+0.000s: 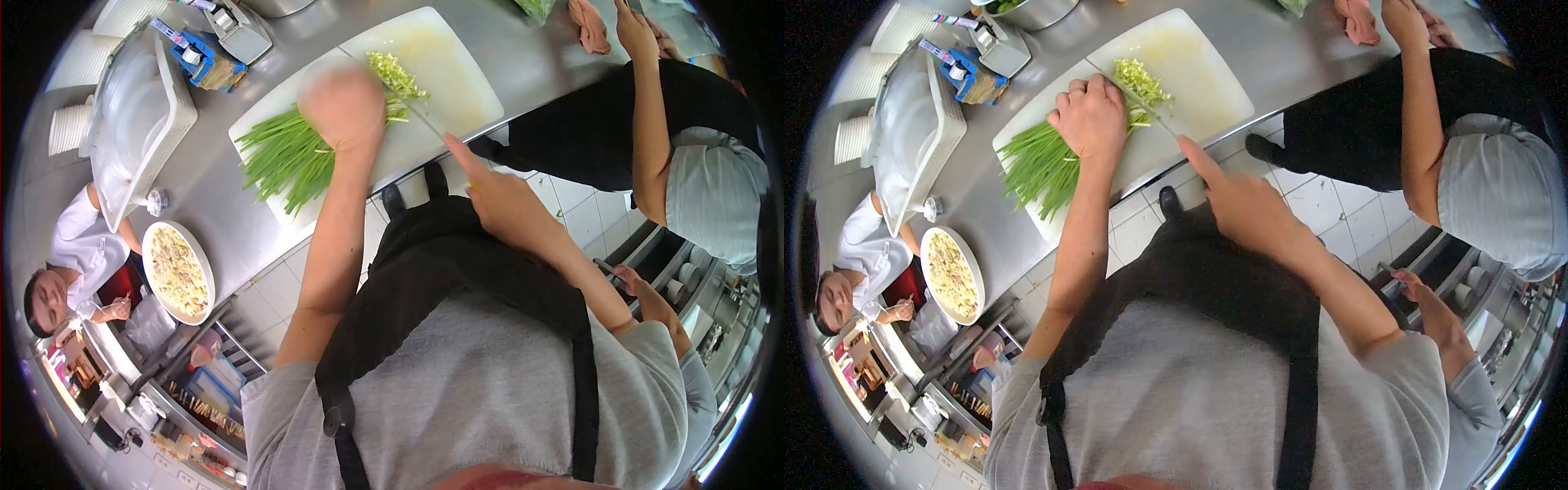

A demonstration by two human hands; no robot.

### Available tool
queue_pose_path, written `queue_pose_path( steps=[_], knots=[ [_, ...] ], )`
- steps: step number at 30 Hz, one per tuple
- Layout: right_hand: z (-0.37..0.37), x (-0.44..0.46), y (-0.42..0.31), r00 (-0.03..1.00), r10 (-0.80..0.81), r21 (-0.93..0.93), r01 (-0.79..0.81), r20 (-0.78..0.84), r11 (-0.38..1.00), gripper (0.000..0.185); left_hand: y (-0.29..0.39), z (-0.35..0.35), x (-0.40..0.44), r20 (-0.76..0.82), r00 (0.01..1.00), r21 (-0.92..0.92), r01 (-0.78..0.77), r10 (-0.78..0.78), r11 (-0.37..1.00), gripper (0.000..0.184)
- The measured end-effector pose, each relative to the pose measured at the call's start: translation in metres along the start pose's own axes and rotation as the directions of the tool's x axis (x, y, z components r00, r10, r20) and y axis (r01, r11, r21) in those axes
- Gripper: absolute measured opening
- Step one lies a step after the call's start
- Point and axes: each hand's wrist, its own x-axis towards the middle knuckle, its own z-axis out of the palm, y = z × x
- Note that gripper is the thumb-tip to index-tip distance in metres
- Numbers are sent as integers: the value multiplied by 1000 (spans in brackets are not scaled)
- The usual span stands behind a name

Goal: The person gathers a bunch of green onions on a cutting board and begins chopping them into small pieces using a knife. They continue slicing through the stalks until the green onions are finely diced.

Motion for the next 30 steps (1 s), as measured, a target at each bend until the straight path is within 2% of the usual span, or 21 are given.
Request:
queue_pose_path(
  steps=[6,8,9,12,14,18,20,24,26,30],
  knots=[
    [2,7,4,1000,-24,131,26,-15,991,70,1,1,1,6,1000,36,12,-12,999,15],
    [0,3,2,989,114,91,-123,96,988,70,2,2,0,-10,1000,15,10,-10,1000,14],
    [4,8,4,988,119,94,-128,99,987,70,2,1,-1,-16,1000,3,12,-12,1000,15],
    [13,37,16,996,70,130,-76,50,989,70,2,1,0,-37,999,-1,11,-11,1000,15],
    [10,41,22,1000,-17,206,19,-12,978,70,1,2,0,-52,999,3,1,-1,1000,15],
    [-5,30,12,1000,-24,205,24,-4,979,70,0,1,-1,-39,999,-33,11,-12,999,16],
    [-5,22,10,999,-20,-1,20,-31,1000,69,-1,1,0,-23,1000,-32,-3,2,999,16],
    [12,29,20,997,64,-28,-63,33,998,70,1,4,0,-4,1000,-5,16,-16,1000,15],
    [17,36,21,993,-58,121,70,-99,990,69,0,0,2,2,1000,3,10,-10,1000,15],
    [-13,2,1,997,-36,2,37,-61,999,70,2,-2,2,40,999,2,26,-26,1000,14]
  ],
)
